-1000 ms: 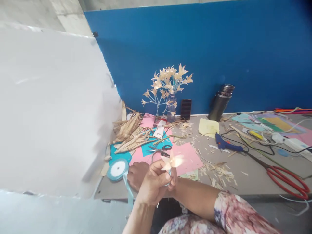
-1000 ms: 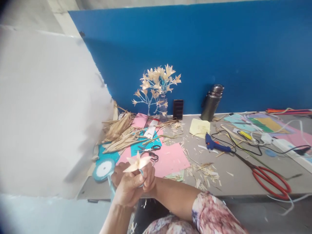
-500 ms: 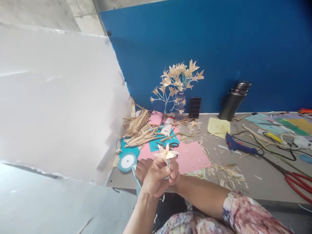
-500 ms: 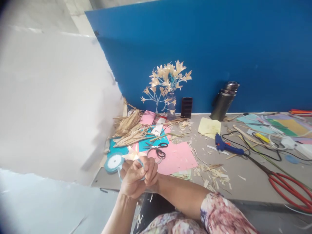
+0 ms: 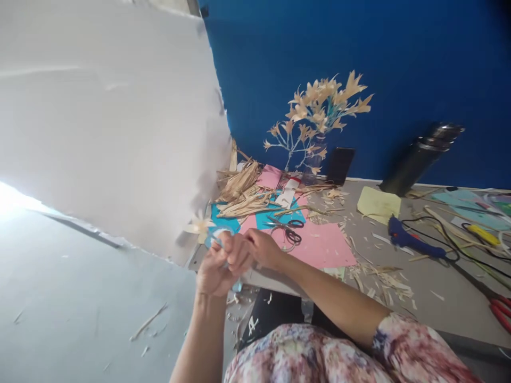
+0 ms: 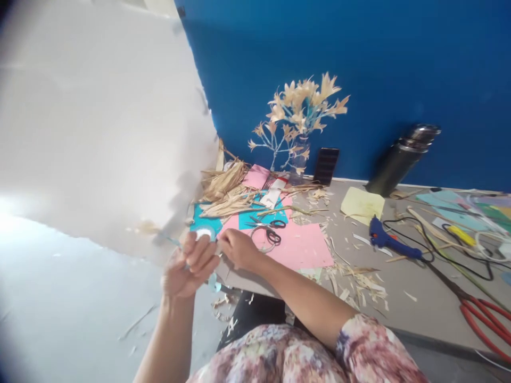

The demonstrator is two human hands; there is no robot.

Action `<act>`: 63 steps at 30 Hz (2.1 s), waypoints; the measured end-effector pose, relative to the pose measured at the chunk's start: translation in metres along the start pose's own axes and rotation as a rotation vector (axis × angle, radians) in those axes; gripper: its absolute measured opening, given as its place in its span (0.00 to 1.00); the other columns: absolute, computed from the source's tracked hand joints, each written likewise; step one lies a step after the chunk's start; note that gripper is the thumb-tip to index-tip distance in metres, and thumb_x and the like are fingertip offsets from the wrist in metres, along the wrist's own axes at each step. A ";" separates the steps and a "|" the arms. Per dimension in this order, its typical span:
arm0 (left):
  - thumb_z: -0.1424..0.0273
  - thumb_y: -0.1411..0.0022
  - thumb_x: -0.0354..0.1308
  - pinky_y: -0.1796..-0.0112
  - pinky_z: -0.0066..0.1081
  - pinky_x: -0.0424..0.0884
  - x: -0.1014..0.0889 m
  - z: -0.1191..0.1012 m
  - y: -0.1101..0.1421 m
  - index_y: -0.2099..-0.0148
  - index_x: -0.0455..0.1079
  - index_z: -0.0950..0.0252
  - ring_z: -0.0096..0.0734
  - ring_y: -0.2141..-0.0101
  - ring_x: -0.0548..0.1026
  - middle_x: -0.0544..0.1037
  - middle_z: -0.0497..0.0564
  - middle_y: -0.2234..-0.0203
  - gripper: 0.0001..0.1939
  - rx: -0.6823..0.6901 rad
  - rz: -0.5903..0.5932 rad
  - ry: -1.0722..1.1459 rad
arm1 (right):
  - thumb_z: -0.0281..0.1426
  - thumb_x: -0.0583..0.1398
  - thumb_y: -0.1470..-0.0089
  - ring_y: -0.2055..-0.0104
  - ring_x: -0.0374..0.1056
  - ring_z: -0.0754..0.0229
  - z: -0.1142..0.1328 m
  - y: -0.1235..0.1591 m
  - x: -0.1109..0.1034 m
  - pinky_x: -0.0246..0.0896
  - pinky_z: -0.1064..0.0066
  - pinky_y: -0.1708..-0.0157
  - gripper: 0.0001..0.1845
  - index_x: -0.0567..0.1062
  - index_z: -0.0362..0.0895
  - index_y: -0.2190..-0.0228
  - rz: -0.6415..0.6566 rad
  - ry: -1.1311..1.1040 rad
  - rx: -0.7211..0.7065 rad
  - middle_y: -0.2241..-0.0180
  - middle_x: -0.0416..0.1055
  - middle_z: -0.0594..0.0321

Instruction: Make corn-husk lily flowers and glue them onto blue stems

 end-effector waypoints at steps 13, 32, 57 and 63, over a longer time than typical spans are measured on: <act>0.72 0.43 0.70 0.79 0.18 0.58 -0.072 -0.030 0.050 0.69 0.67 0.66 0.18 0.80 0.57 0.60 0.42 0.78 0.13 0.070 -0.383 -0.108 | 0.28 0.62 0.42 0.51 0.67 0.51 0.021 0.005 0.004 0.60 0.65 0.55 0.05 0.80 0.44 0.64 0.286 0.362 -0.156 0.59 0.74 0.55; 0.73 0.45 0.71 0.78 0.20 0.60 -0.090 -0.002 0.046 0.68 0.68 0.67 0.19 0.78 0.59 0.62 0.43 0.77 0.12 -0.045 -0.409 -0.096 | 0.35 0.57 0.35 0.52 0.69 0.51 0.024 0.006 0.017 0.67 0.63 0.59 0.10 0.78 0.45 0.61 0.269 0.714 -0.158 0.58 0.75 0.56; 0.70 0.55 0.78 0.78 0.24 0.64 -0.049 0.038 -0.009 0.72 0.71 0.66 0.19 0.80 0.59 0.65 0.42 0.80 0.17 -0.248 -0.406 -0.308 | 0.29 0.66 0.47 0.75 0.62 0.68 -0.036 0.107 -0.293 0.54 0.75 0.76 0.07 0.83 0.41 0.65 -0.438 -0.168 0.206 0.75 0.72 0.66; 0.72 0.50 0.75 0.75 0.25 0.67 -0.004 0.089 -0.055 0.70 0.73 0.66 0.21 0.79 0.64 0.69 0.45 0.79 0.12 -0.473 -0.253 -0.365 | 0.29 0.72 0.57 0.75 0.63 0.68 -0.082 0.176 -0.315 0.51 0.78 0.82 0.12 0.82 0.40 0.68 -0.607 -0.602 0.304 0.72 0.74 0.61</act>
Point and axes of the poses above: each hand's wrist, its own y-axis away from the middle knuckle, its own x-axis out of the palm, z = x × y, the point moved 5 cm from there along -y, towards the middle knuckle
